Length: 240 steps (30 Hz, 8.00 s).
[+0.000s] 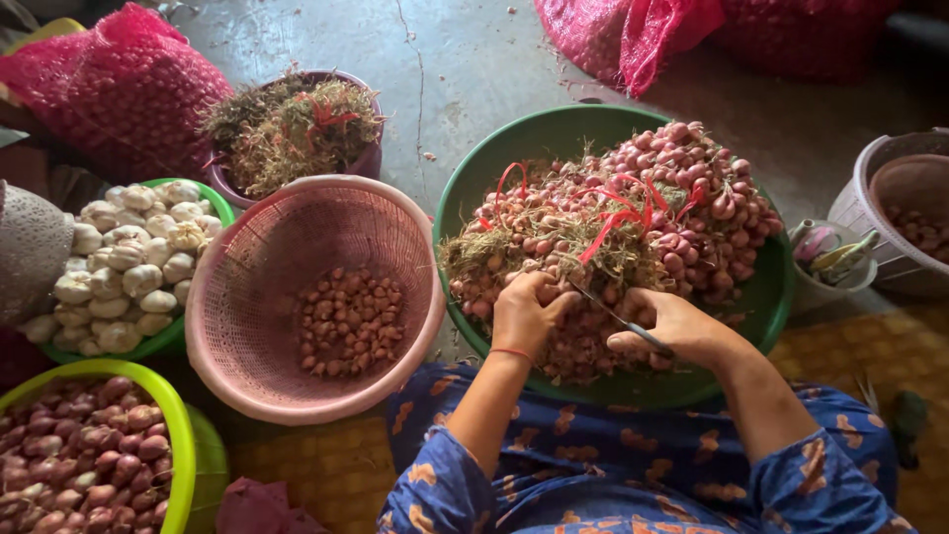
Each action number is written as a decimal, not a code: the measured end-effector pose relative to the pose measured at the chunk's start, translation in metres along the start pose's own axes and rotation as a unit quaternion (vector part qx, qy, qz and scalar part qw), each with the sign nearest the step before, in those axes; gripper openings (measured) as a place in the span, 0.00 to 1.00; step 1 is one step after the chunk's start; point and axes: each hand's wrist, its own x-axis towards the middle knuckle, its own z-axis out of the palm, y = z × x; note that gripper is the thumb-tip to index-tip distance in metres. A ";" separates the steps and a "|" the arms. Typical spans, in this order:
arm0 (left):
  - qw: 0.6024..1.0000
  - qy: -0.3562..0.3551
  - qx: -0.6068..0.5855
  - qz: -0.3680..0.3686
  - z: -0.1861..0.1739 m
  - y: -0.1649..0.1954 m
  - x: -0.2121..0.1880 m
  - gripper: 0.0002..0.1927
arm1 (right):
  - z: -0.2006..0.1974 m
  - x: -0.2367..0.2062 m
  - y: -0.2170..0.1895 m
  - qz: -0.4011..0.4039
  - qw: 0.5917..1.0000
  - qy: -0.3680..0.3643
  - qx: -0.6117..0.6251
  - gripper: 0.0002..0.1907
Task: The person sits on the floor in front of a large green basin filled with bunched shallots. Using scissors, they cut the dry roots and stems off the shallots one at a time and drop the trimmed shallots into a pink colander basket beside the basin.
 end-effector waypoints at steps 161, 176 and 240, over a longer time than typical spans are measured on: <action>0.941 -0.061 -0.331 0.040 0.021 -0.033 0.038 0.14 | 0.042 0.027 -0.003 0.010 0.972 0.100 0.211 0.23; 0.971 0.008 -0.209 0.118 0.018 -0.022 0.028 0.12 | 0.036 0.025 0.000 0.000 0.985 0.109 0.137 0.29; 0.985 -0.019 -0.159 0.071 -0.010 -0.023 -0.010 0.12 | 0.051 0.021 0.007 0.012 0.994 0.038 0.098 0.30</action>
